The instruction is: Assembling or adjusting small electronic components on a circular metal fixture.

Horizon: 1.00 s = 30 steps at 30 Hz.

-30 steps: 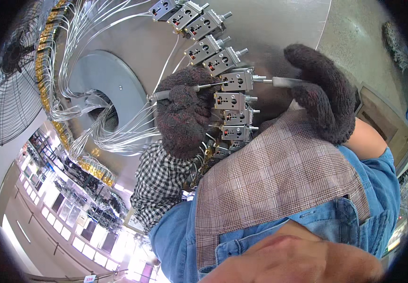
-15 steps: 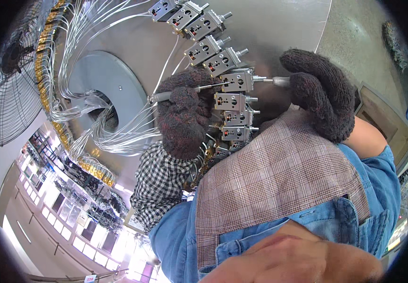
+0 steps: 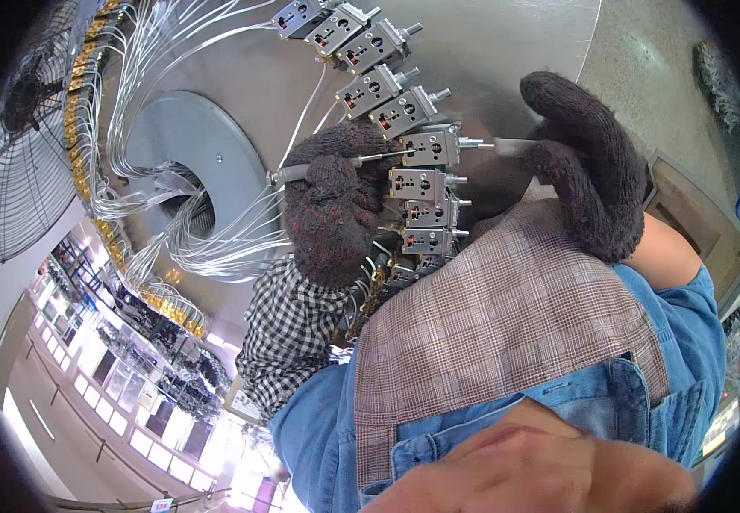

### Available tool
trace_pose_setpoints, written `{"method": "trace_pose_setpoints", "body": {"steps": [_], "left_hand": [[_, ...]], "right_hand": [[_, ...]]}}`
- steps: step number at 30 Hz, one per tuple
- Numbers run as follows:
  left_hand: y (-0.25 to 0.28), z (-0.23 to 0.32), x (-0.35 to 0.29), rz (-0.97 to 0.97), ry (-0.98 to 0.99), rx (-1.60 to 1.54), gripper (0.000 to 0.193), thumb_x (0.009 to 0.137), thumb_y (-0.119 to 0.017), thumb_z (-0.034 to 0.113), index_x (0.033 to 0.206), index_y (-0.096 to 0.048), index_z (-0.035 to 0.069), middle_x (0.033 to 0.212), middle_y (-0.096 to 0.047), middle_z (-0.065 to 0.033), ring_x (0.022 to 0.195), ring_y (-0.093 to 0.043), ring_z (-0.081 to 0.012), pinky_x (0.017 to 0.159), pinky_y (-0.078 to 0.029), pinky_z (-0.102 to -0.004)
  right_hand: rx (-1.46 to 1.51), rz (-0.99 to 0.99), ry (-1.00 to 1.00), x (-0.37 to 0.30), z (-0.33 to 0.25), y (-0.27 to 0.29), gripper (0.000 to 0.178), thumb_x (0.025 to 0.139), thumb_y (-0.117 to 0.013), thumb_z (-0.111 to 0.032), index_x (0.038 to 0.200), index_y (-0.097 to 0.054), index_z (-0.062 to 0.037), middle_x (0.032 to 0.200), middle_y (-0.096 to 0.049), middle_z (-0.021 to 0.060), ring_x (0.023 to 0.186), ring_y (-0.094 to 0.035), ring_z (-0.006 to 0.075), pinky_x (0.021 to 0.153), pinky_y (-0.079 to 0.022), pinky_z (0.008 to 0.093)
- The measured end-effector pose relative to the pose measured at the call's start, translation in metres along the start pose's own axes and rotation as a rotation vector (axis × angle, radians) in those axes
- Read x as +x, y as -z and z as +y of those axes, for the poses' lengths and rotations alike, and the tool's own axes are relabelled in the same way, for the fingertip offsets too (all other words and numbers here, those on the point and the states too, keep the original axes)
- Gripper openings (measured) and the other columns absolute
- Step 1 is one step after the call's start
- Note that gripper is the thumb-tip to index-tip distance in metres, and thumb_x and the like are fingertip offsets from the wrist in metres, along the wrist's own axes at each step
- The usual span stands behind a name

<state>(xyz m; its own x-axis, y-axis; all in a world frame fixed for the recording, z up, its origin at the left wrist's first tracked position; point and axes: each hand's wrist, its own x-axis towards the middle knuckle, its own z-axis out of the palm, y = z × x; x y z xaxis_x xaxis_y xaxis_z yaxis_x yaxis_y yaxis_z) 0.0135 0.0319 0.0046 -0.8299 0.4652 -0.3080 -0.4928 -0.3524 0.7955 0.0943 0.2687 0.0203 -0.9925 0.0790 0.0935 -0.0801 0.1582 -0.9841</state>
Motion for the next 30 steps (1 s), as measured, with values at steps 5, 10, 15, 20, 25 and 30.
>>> {"method": "trace_pose_setpoints", "body": {"steps": [5,10,15,20,25,30], "left_hand": [[-0.005,-0.004,0.000,0.074,-0.041,-0.035,0.034,0.090,-0.050,0.026,0.108,-0.048,-0.004,0.096,-0.058,-0.0174,0.086,-0.061,-0.0240,0.072,-0.054,-0.0329],[0.001,-0.006,0.001,0.044,-0.017,-0.098,0.034,0.089,-0.051,0.024,0.108,-0.047,-0.004,0.100,-0.056,-0.0179,0.089,-0.060,-0.0272,0.077,-0.054,-0.0380],[0.000,-0.001,0.000,0.030,-0.022,-0.091,0.031,0.089,-0.051,0.022,0.107,-0.047,-0.004,0.100,-0.056,-0.0176,0.090,-0.060,-0.0277,0.076,-0.054,-0.0389],[-0.003,-0.002,0.000,0.062,0.008,-0.107,0.029,0.089,-0.052,0.021,0.106,-0.048,-0.002,0.099,-0.057,-0.0170,0.088,-0.061,-0.0269,0.072,-0.055,-0.0373],[-0.002,0.001,-0.001,0.096,0.067,-0.024,0.026,0.090,-0.050,0.020,0.106,-0.048,0.000,0.100,-0.057,-0.0153,0.088,-0.061,-0.0258,0.071,-0.055,-0.0356],[0.000,-0.003,0.000,0.071,0.015,-0.073,0.025,0.090,-0.050,0.019,0.106,-0.048,0.000,0.101,-0.056,-0.0165,0.091,-0.060,-0.0265,0.077,-0.053,-0.0380]], "right_hand": [[-0.296,-0.082,0.102,0.000,0.001,0.004,0.042,0.088,-0.051,-0.013,0.125,-0.040,0.0041,0.101,-0.060,0.0157,0.069,-0.058,0.0130,0.061,-0.049,0.0260],[-0.203,-0.029,0.063,-0.002,0.000,0.001,0.044,0.087,-0.051,-0.012,0.124,-0.038,0.0080,0.106,-0.059,0.0172,0.073,-0.059,0.0151,0.068,-0.049,0.0297],[-0.215,-0.103,0.138,-0.003,0.002,0.001,0.045,0.087,-0.051,-0.010,0.127,-0.036,0.0066,0.118,-0.052,0.0186,0.087,-0.060,0.0208,0.079,-0.049,0.0319],[-0.099,-0.049,0.039,-0.002,0.000,-0.003,0.046,0.086,-0.052,-0.006,0.127,-0.036,0.0048,0.118,-0.052,0.0189,0.093,-0.059,0.0249,0.081,-0.049,0.0339],[-0.267,-0.046,0.072,0.000,0.002,-0.002,0.031,0.088,-0.051,-0.007,0.118,-0.050,-0.0006,0.107,-0.059,0.0133,0.081,-0.061,0.0143,0.069,-0.050,0.0261],[-0.036,-0.006,-0.177,0.001,-0.007,-0.005,0.028,0.091,-0.048,-0.013,0.116,-0.052,-0.0019,0.095,-0.060,0.0097,0.067,-0.057,0.0102,0.059,-0.049,0.0247]]}}
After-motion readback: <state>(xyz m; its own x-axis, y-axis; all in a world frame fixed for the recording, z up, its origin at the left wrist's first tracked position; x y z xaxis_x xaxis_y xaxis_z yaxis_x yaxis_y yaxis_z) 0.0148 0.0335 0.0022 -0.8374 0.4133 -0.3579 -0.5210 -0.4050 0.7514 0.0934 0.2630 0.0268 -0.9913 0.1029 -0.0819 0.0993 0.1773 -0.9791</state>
